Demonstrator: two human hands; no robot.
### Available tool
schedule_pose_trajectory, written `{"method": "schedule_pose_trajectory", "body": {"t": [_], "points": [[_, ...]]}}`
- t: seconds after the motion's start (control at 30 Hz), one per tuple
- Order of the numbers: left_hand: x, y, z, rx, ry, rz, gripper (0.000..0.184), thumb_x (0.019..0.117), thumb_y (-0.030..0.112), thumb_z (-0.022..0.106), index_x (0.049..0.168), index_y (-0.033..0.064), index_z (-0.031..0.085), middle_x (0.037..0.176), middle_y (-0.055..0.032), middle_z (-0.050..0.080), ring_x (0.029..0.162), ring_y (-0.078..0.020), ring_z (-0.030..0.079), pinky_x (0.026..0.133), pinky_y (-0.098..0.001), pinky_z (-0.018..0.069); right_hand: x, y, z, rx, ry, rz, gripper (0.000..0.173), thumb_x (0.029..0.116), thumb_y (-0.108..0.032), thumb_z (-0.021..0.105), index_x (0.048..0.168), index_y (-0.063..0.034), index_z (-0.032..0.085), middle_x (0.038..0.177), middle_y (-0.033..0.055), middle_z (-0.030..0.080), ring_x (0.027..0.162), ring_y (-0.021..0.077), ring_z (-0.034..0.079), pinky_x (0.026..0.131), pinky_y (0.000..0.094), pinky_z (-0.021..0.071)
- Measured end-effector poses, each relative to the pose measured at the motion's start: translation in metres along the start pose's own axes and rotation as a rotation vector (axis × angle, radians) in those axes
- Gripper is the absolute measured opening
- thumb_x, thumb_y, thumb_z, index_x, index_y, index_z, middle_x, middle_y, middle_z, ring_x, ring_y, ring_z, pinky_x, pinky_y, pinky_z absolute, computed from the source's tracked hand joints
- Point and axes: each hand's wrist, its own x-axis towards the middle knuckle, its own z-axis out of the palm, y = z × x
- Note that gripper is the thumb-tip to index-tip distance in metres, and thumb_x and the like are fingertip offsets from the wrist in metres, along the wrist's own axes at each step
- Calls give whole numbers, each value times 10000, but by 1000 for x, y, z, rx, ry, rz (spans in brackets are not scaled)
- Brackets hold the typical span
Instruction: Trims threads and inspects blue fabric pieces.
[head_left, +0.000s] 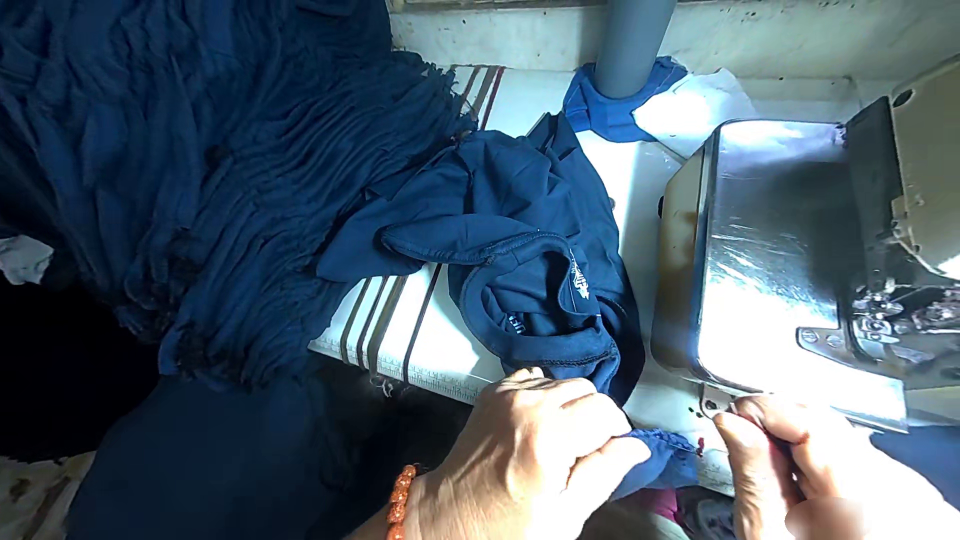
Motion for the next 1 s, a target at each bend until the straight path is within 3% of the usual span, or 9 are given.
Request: {"method": "schedule_pose_trajectory", "body": {"t": [0.13,0.2,0.27,0.37,0.5,0.6,0.7,0.83,1.0], "points": [[-5,-9,-4,-161,-73,-32,255,1036,253,577,974,59,730,858,-26,695,859,-82,636,846,-257,472,0,4,-7,187,53,144,241,1099,-237,464,957,-53,525,787,22,555,667,-26,524,607,105,427],[-7,-13,0,-175,-49,-55,206,1020,210,599,955,73,738,906,-1,718,915,-53,653,919,-262,476,3,4,-10,428,-17,190,191,1099,-253,480,999,-116,567,990,-24,692,767,-16,646,646,131,536],[-6,-15,9,-168,-6,-65,205,1013,203,607,925,63,729,866,-4,706,868,-56,644,881,-254,480,9,0,-10,674,-87,225,162,1098,-232,488,1009,-157,601,1079,-57,730,811,-16,671,667,129,546],[-1,-12,20,-148,-16,9,272,1049,222,561,916,17,682,783,-67,672,763,-116,649,739,-246,522,16,-10,-8,912,-201,245,166,1093,-199,497,1009,-126,621,937,-55,707,819,-29,659,714,125,544],[3,-18,12,-63,-60,132,257,1040,160,529,861,29,658,705,-69,614,656,-144,602,600,-247,482,13,2,-14,718,-258,192,201,1092,-215,498,996,-72,600,767,-16,595,697,-43,567,642,111,473],[-1,-28,-8,-30,-132,131,304,1062,200,501,867,49,679,692,-39,594,645,-120,568,584,-239,443,1,14,-23,526,-231,234,229,1096,-259,494,966,-89,577,728,-21,550,636,-54,505,578,110,416],[-8,-36,-12,-6,-168,135,307,1068,258,512,902,67,687,711,-28,628,683,-126,583,676,-267,438,-6,14,-27,524,-208,296,203,1092,-226,493,958,-93,569,733,-38,551,638,-64,501,583,108,418],[-20,-50,-11,115,-148,89,217,1014,290,578,940,127,699,804,27,666,819,-79,620,958,-298,418,-6,20,-30,597,-166,379,159,1085,-217,500,959,-181,591,738,-135,566,642,-91,513,573,104,435],[-34,-78,-21,327,-66,45,228,974,185,549,798,132,684,718,29,641,750,-100,629,957,-361,457,-11,29,-46,596,-140,433,151,1069,-152,506,957,-172,605,731,-138,577,614,-61,529,537,138,449]]}}
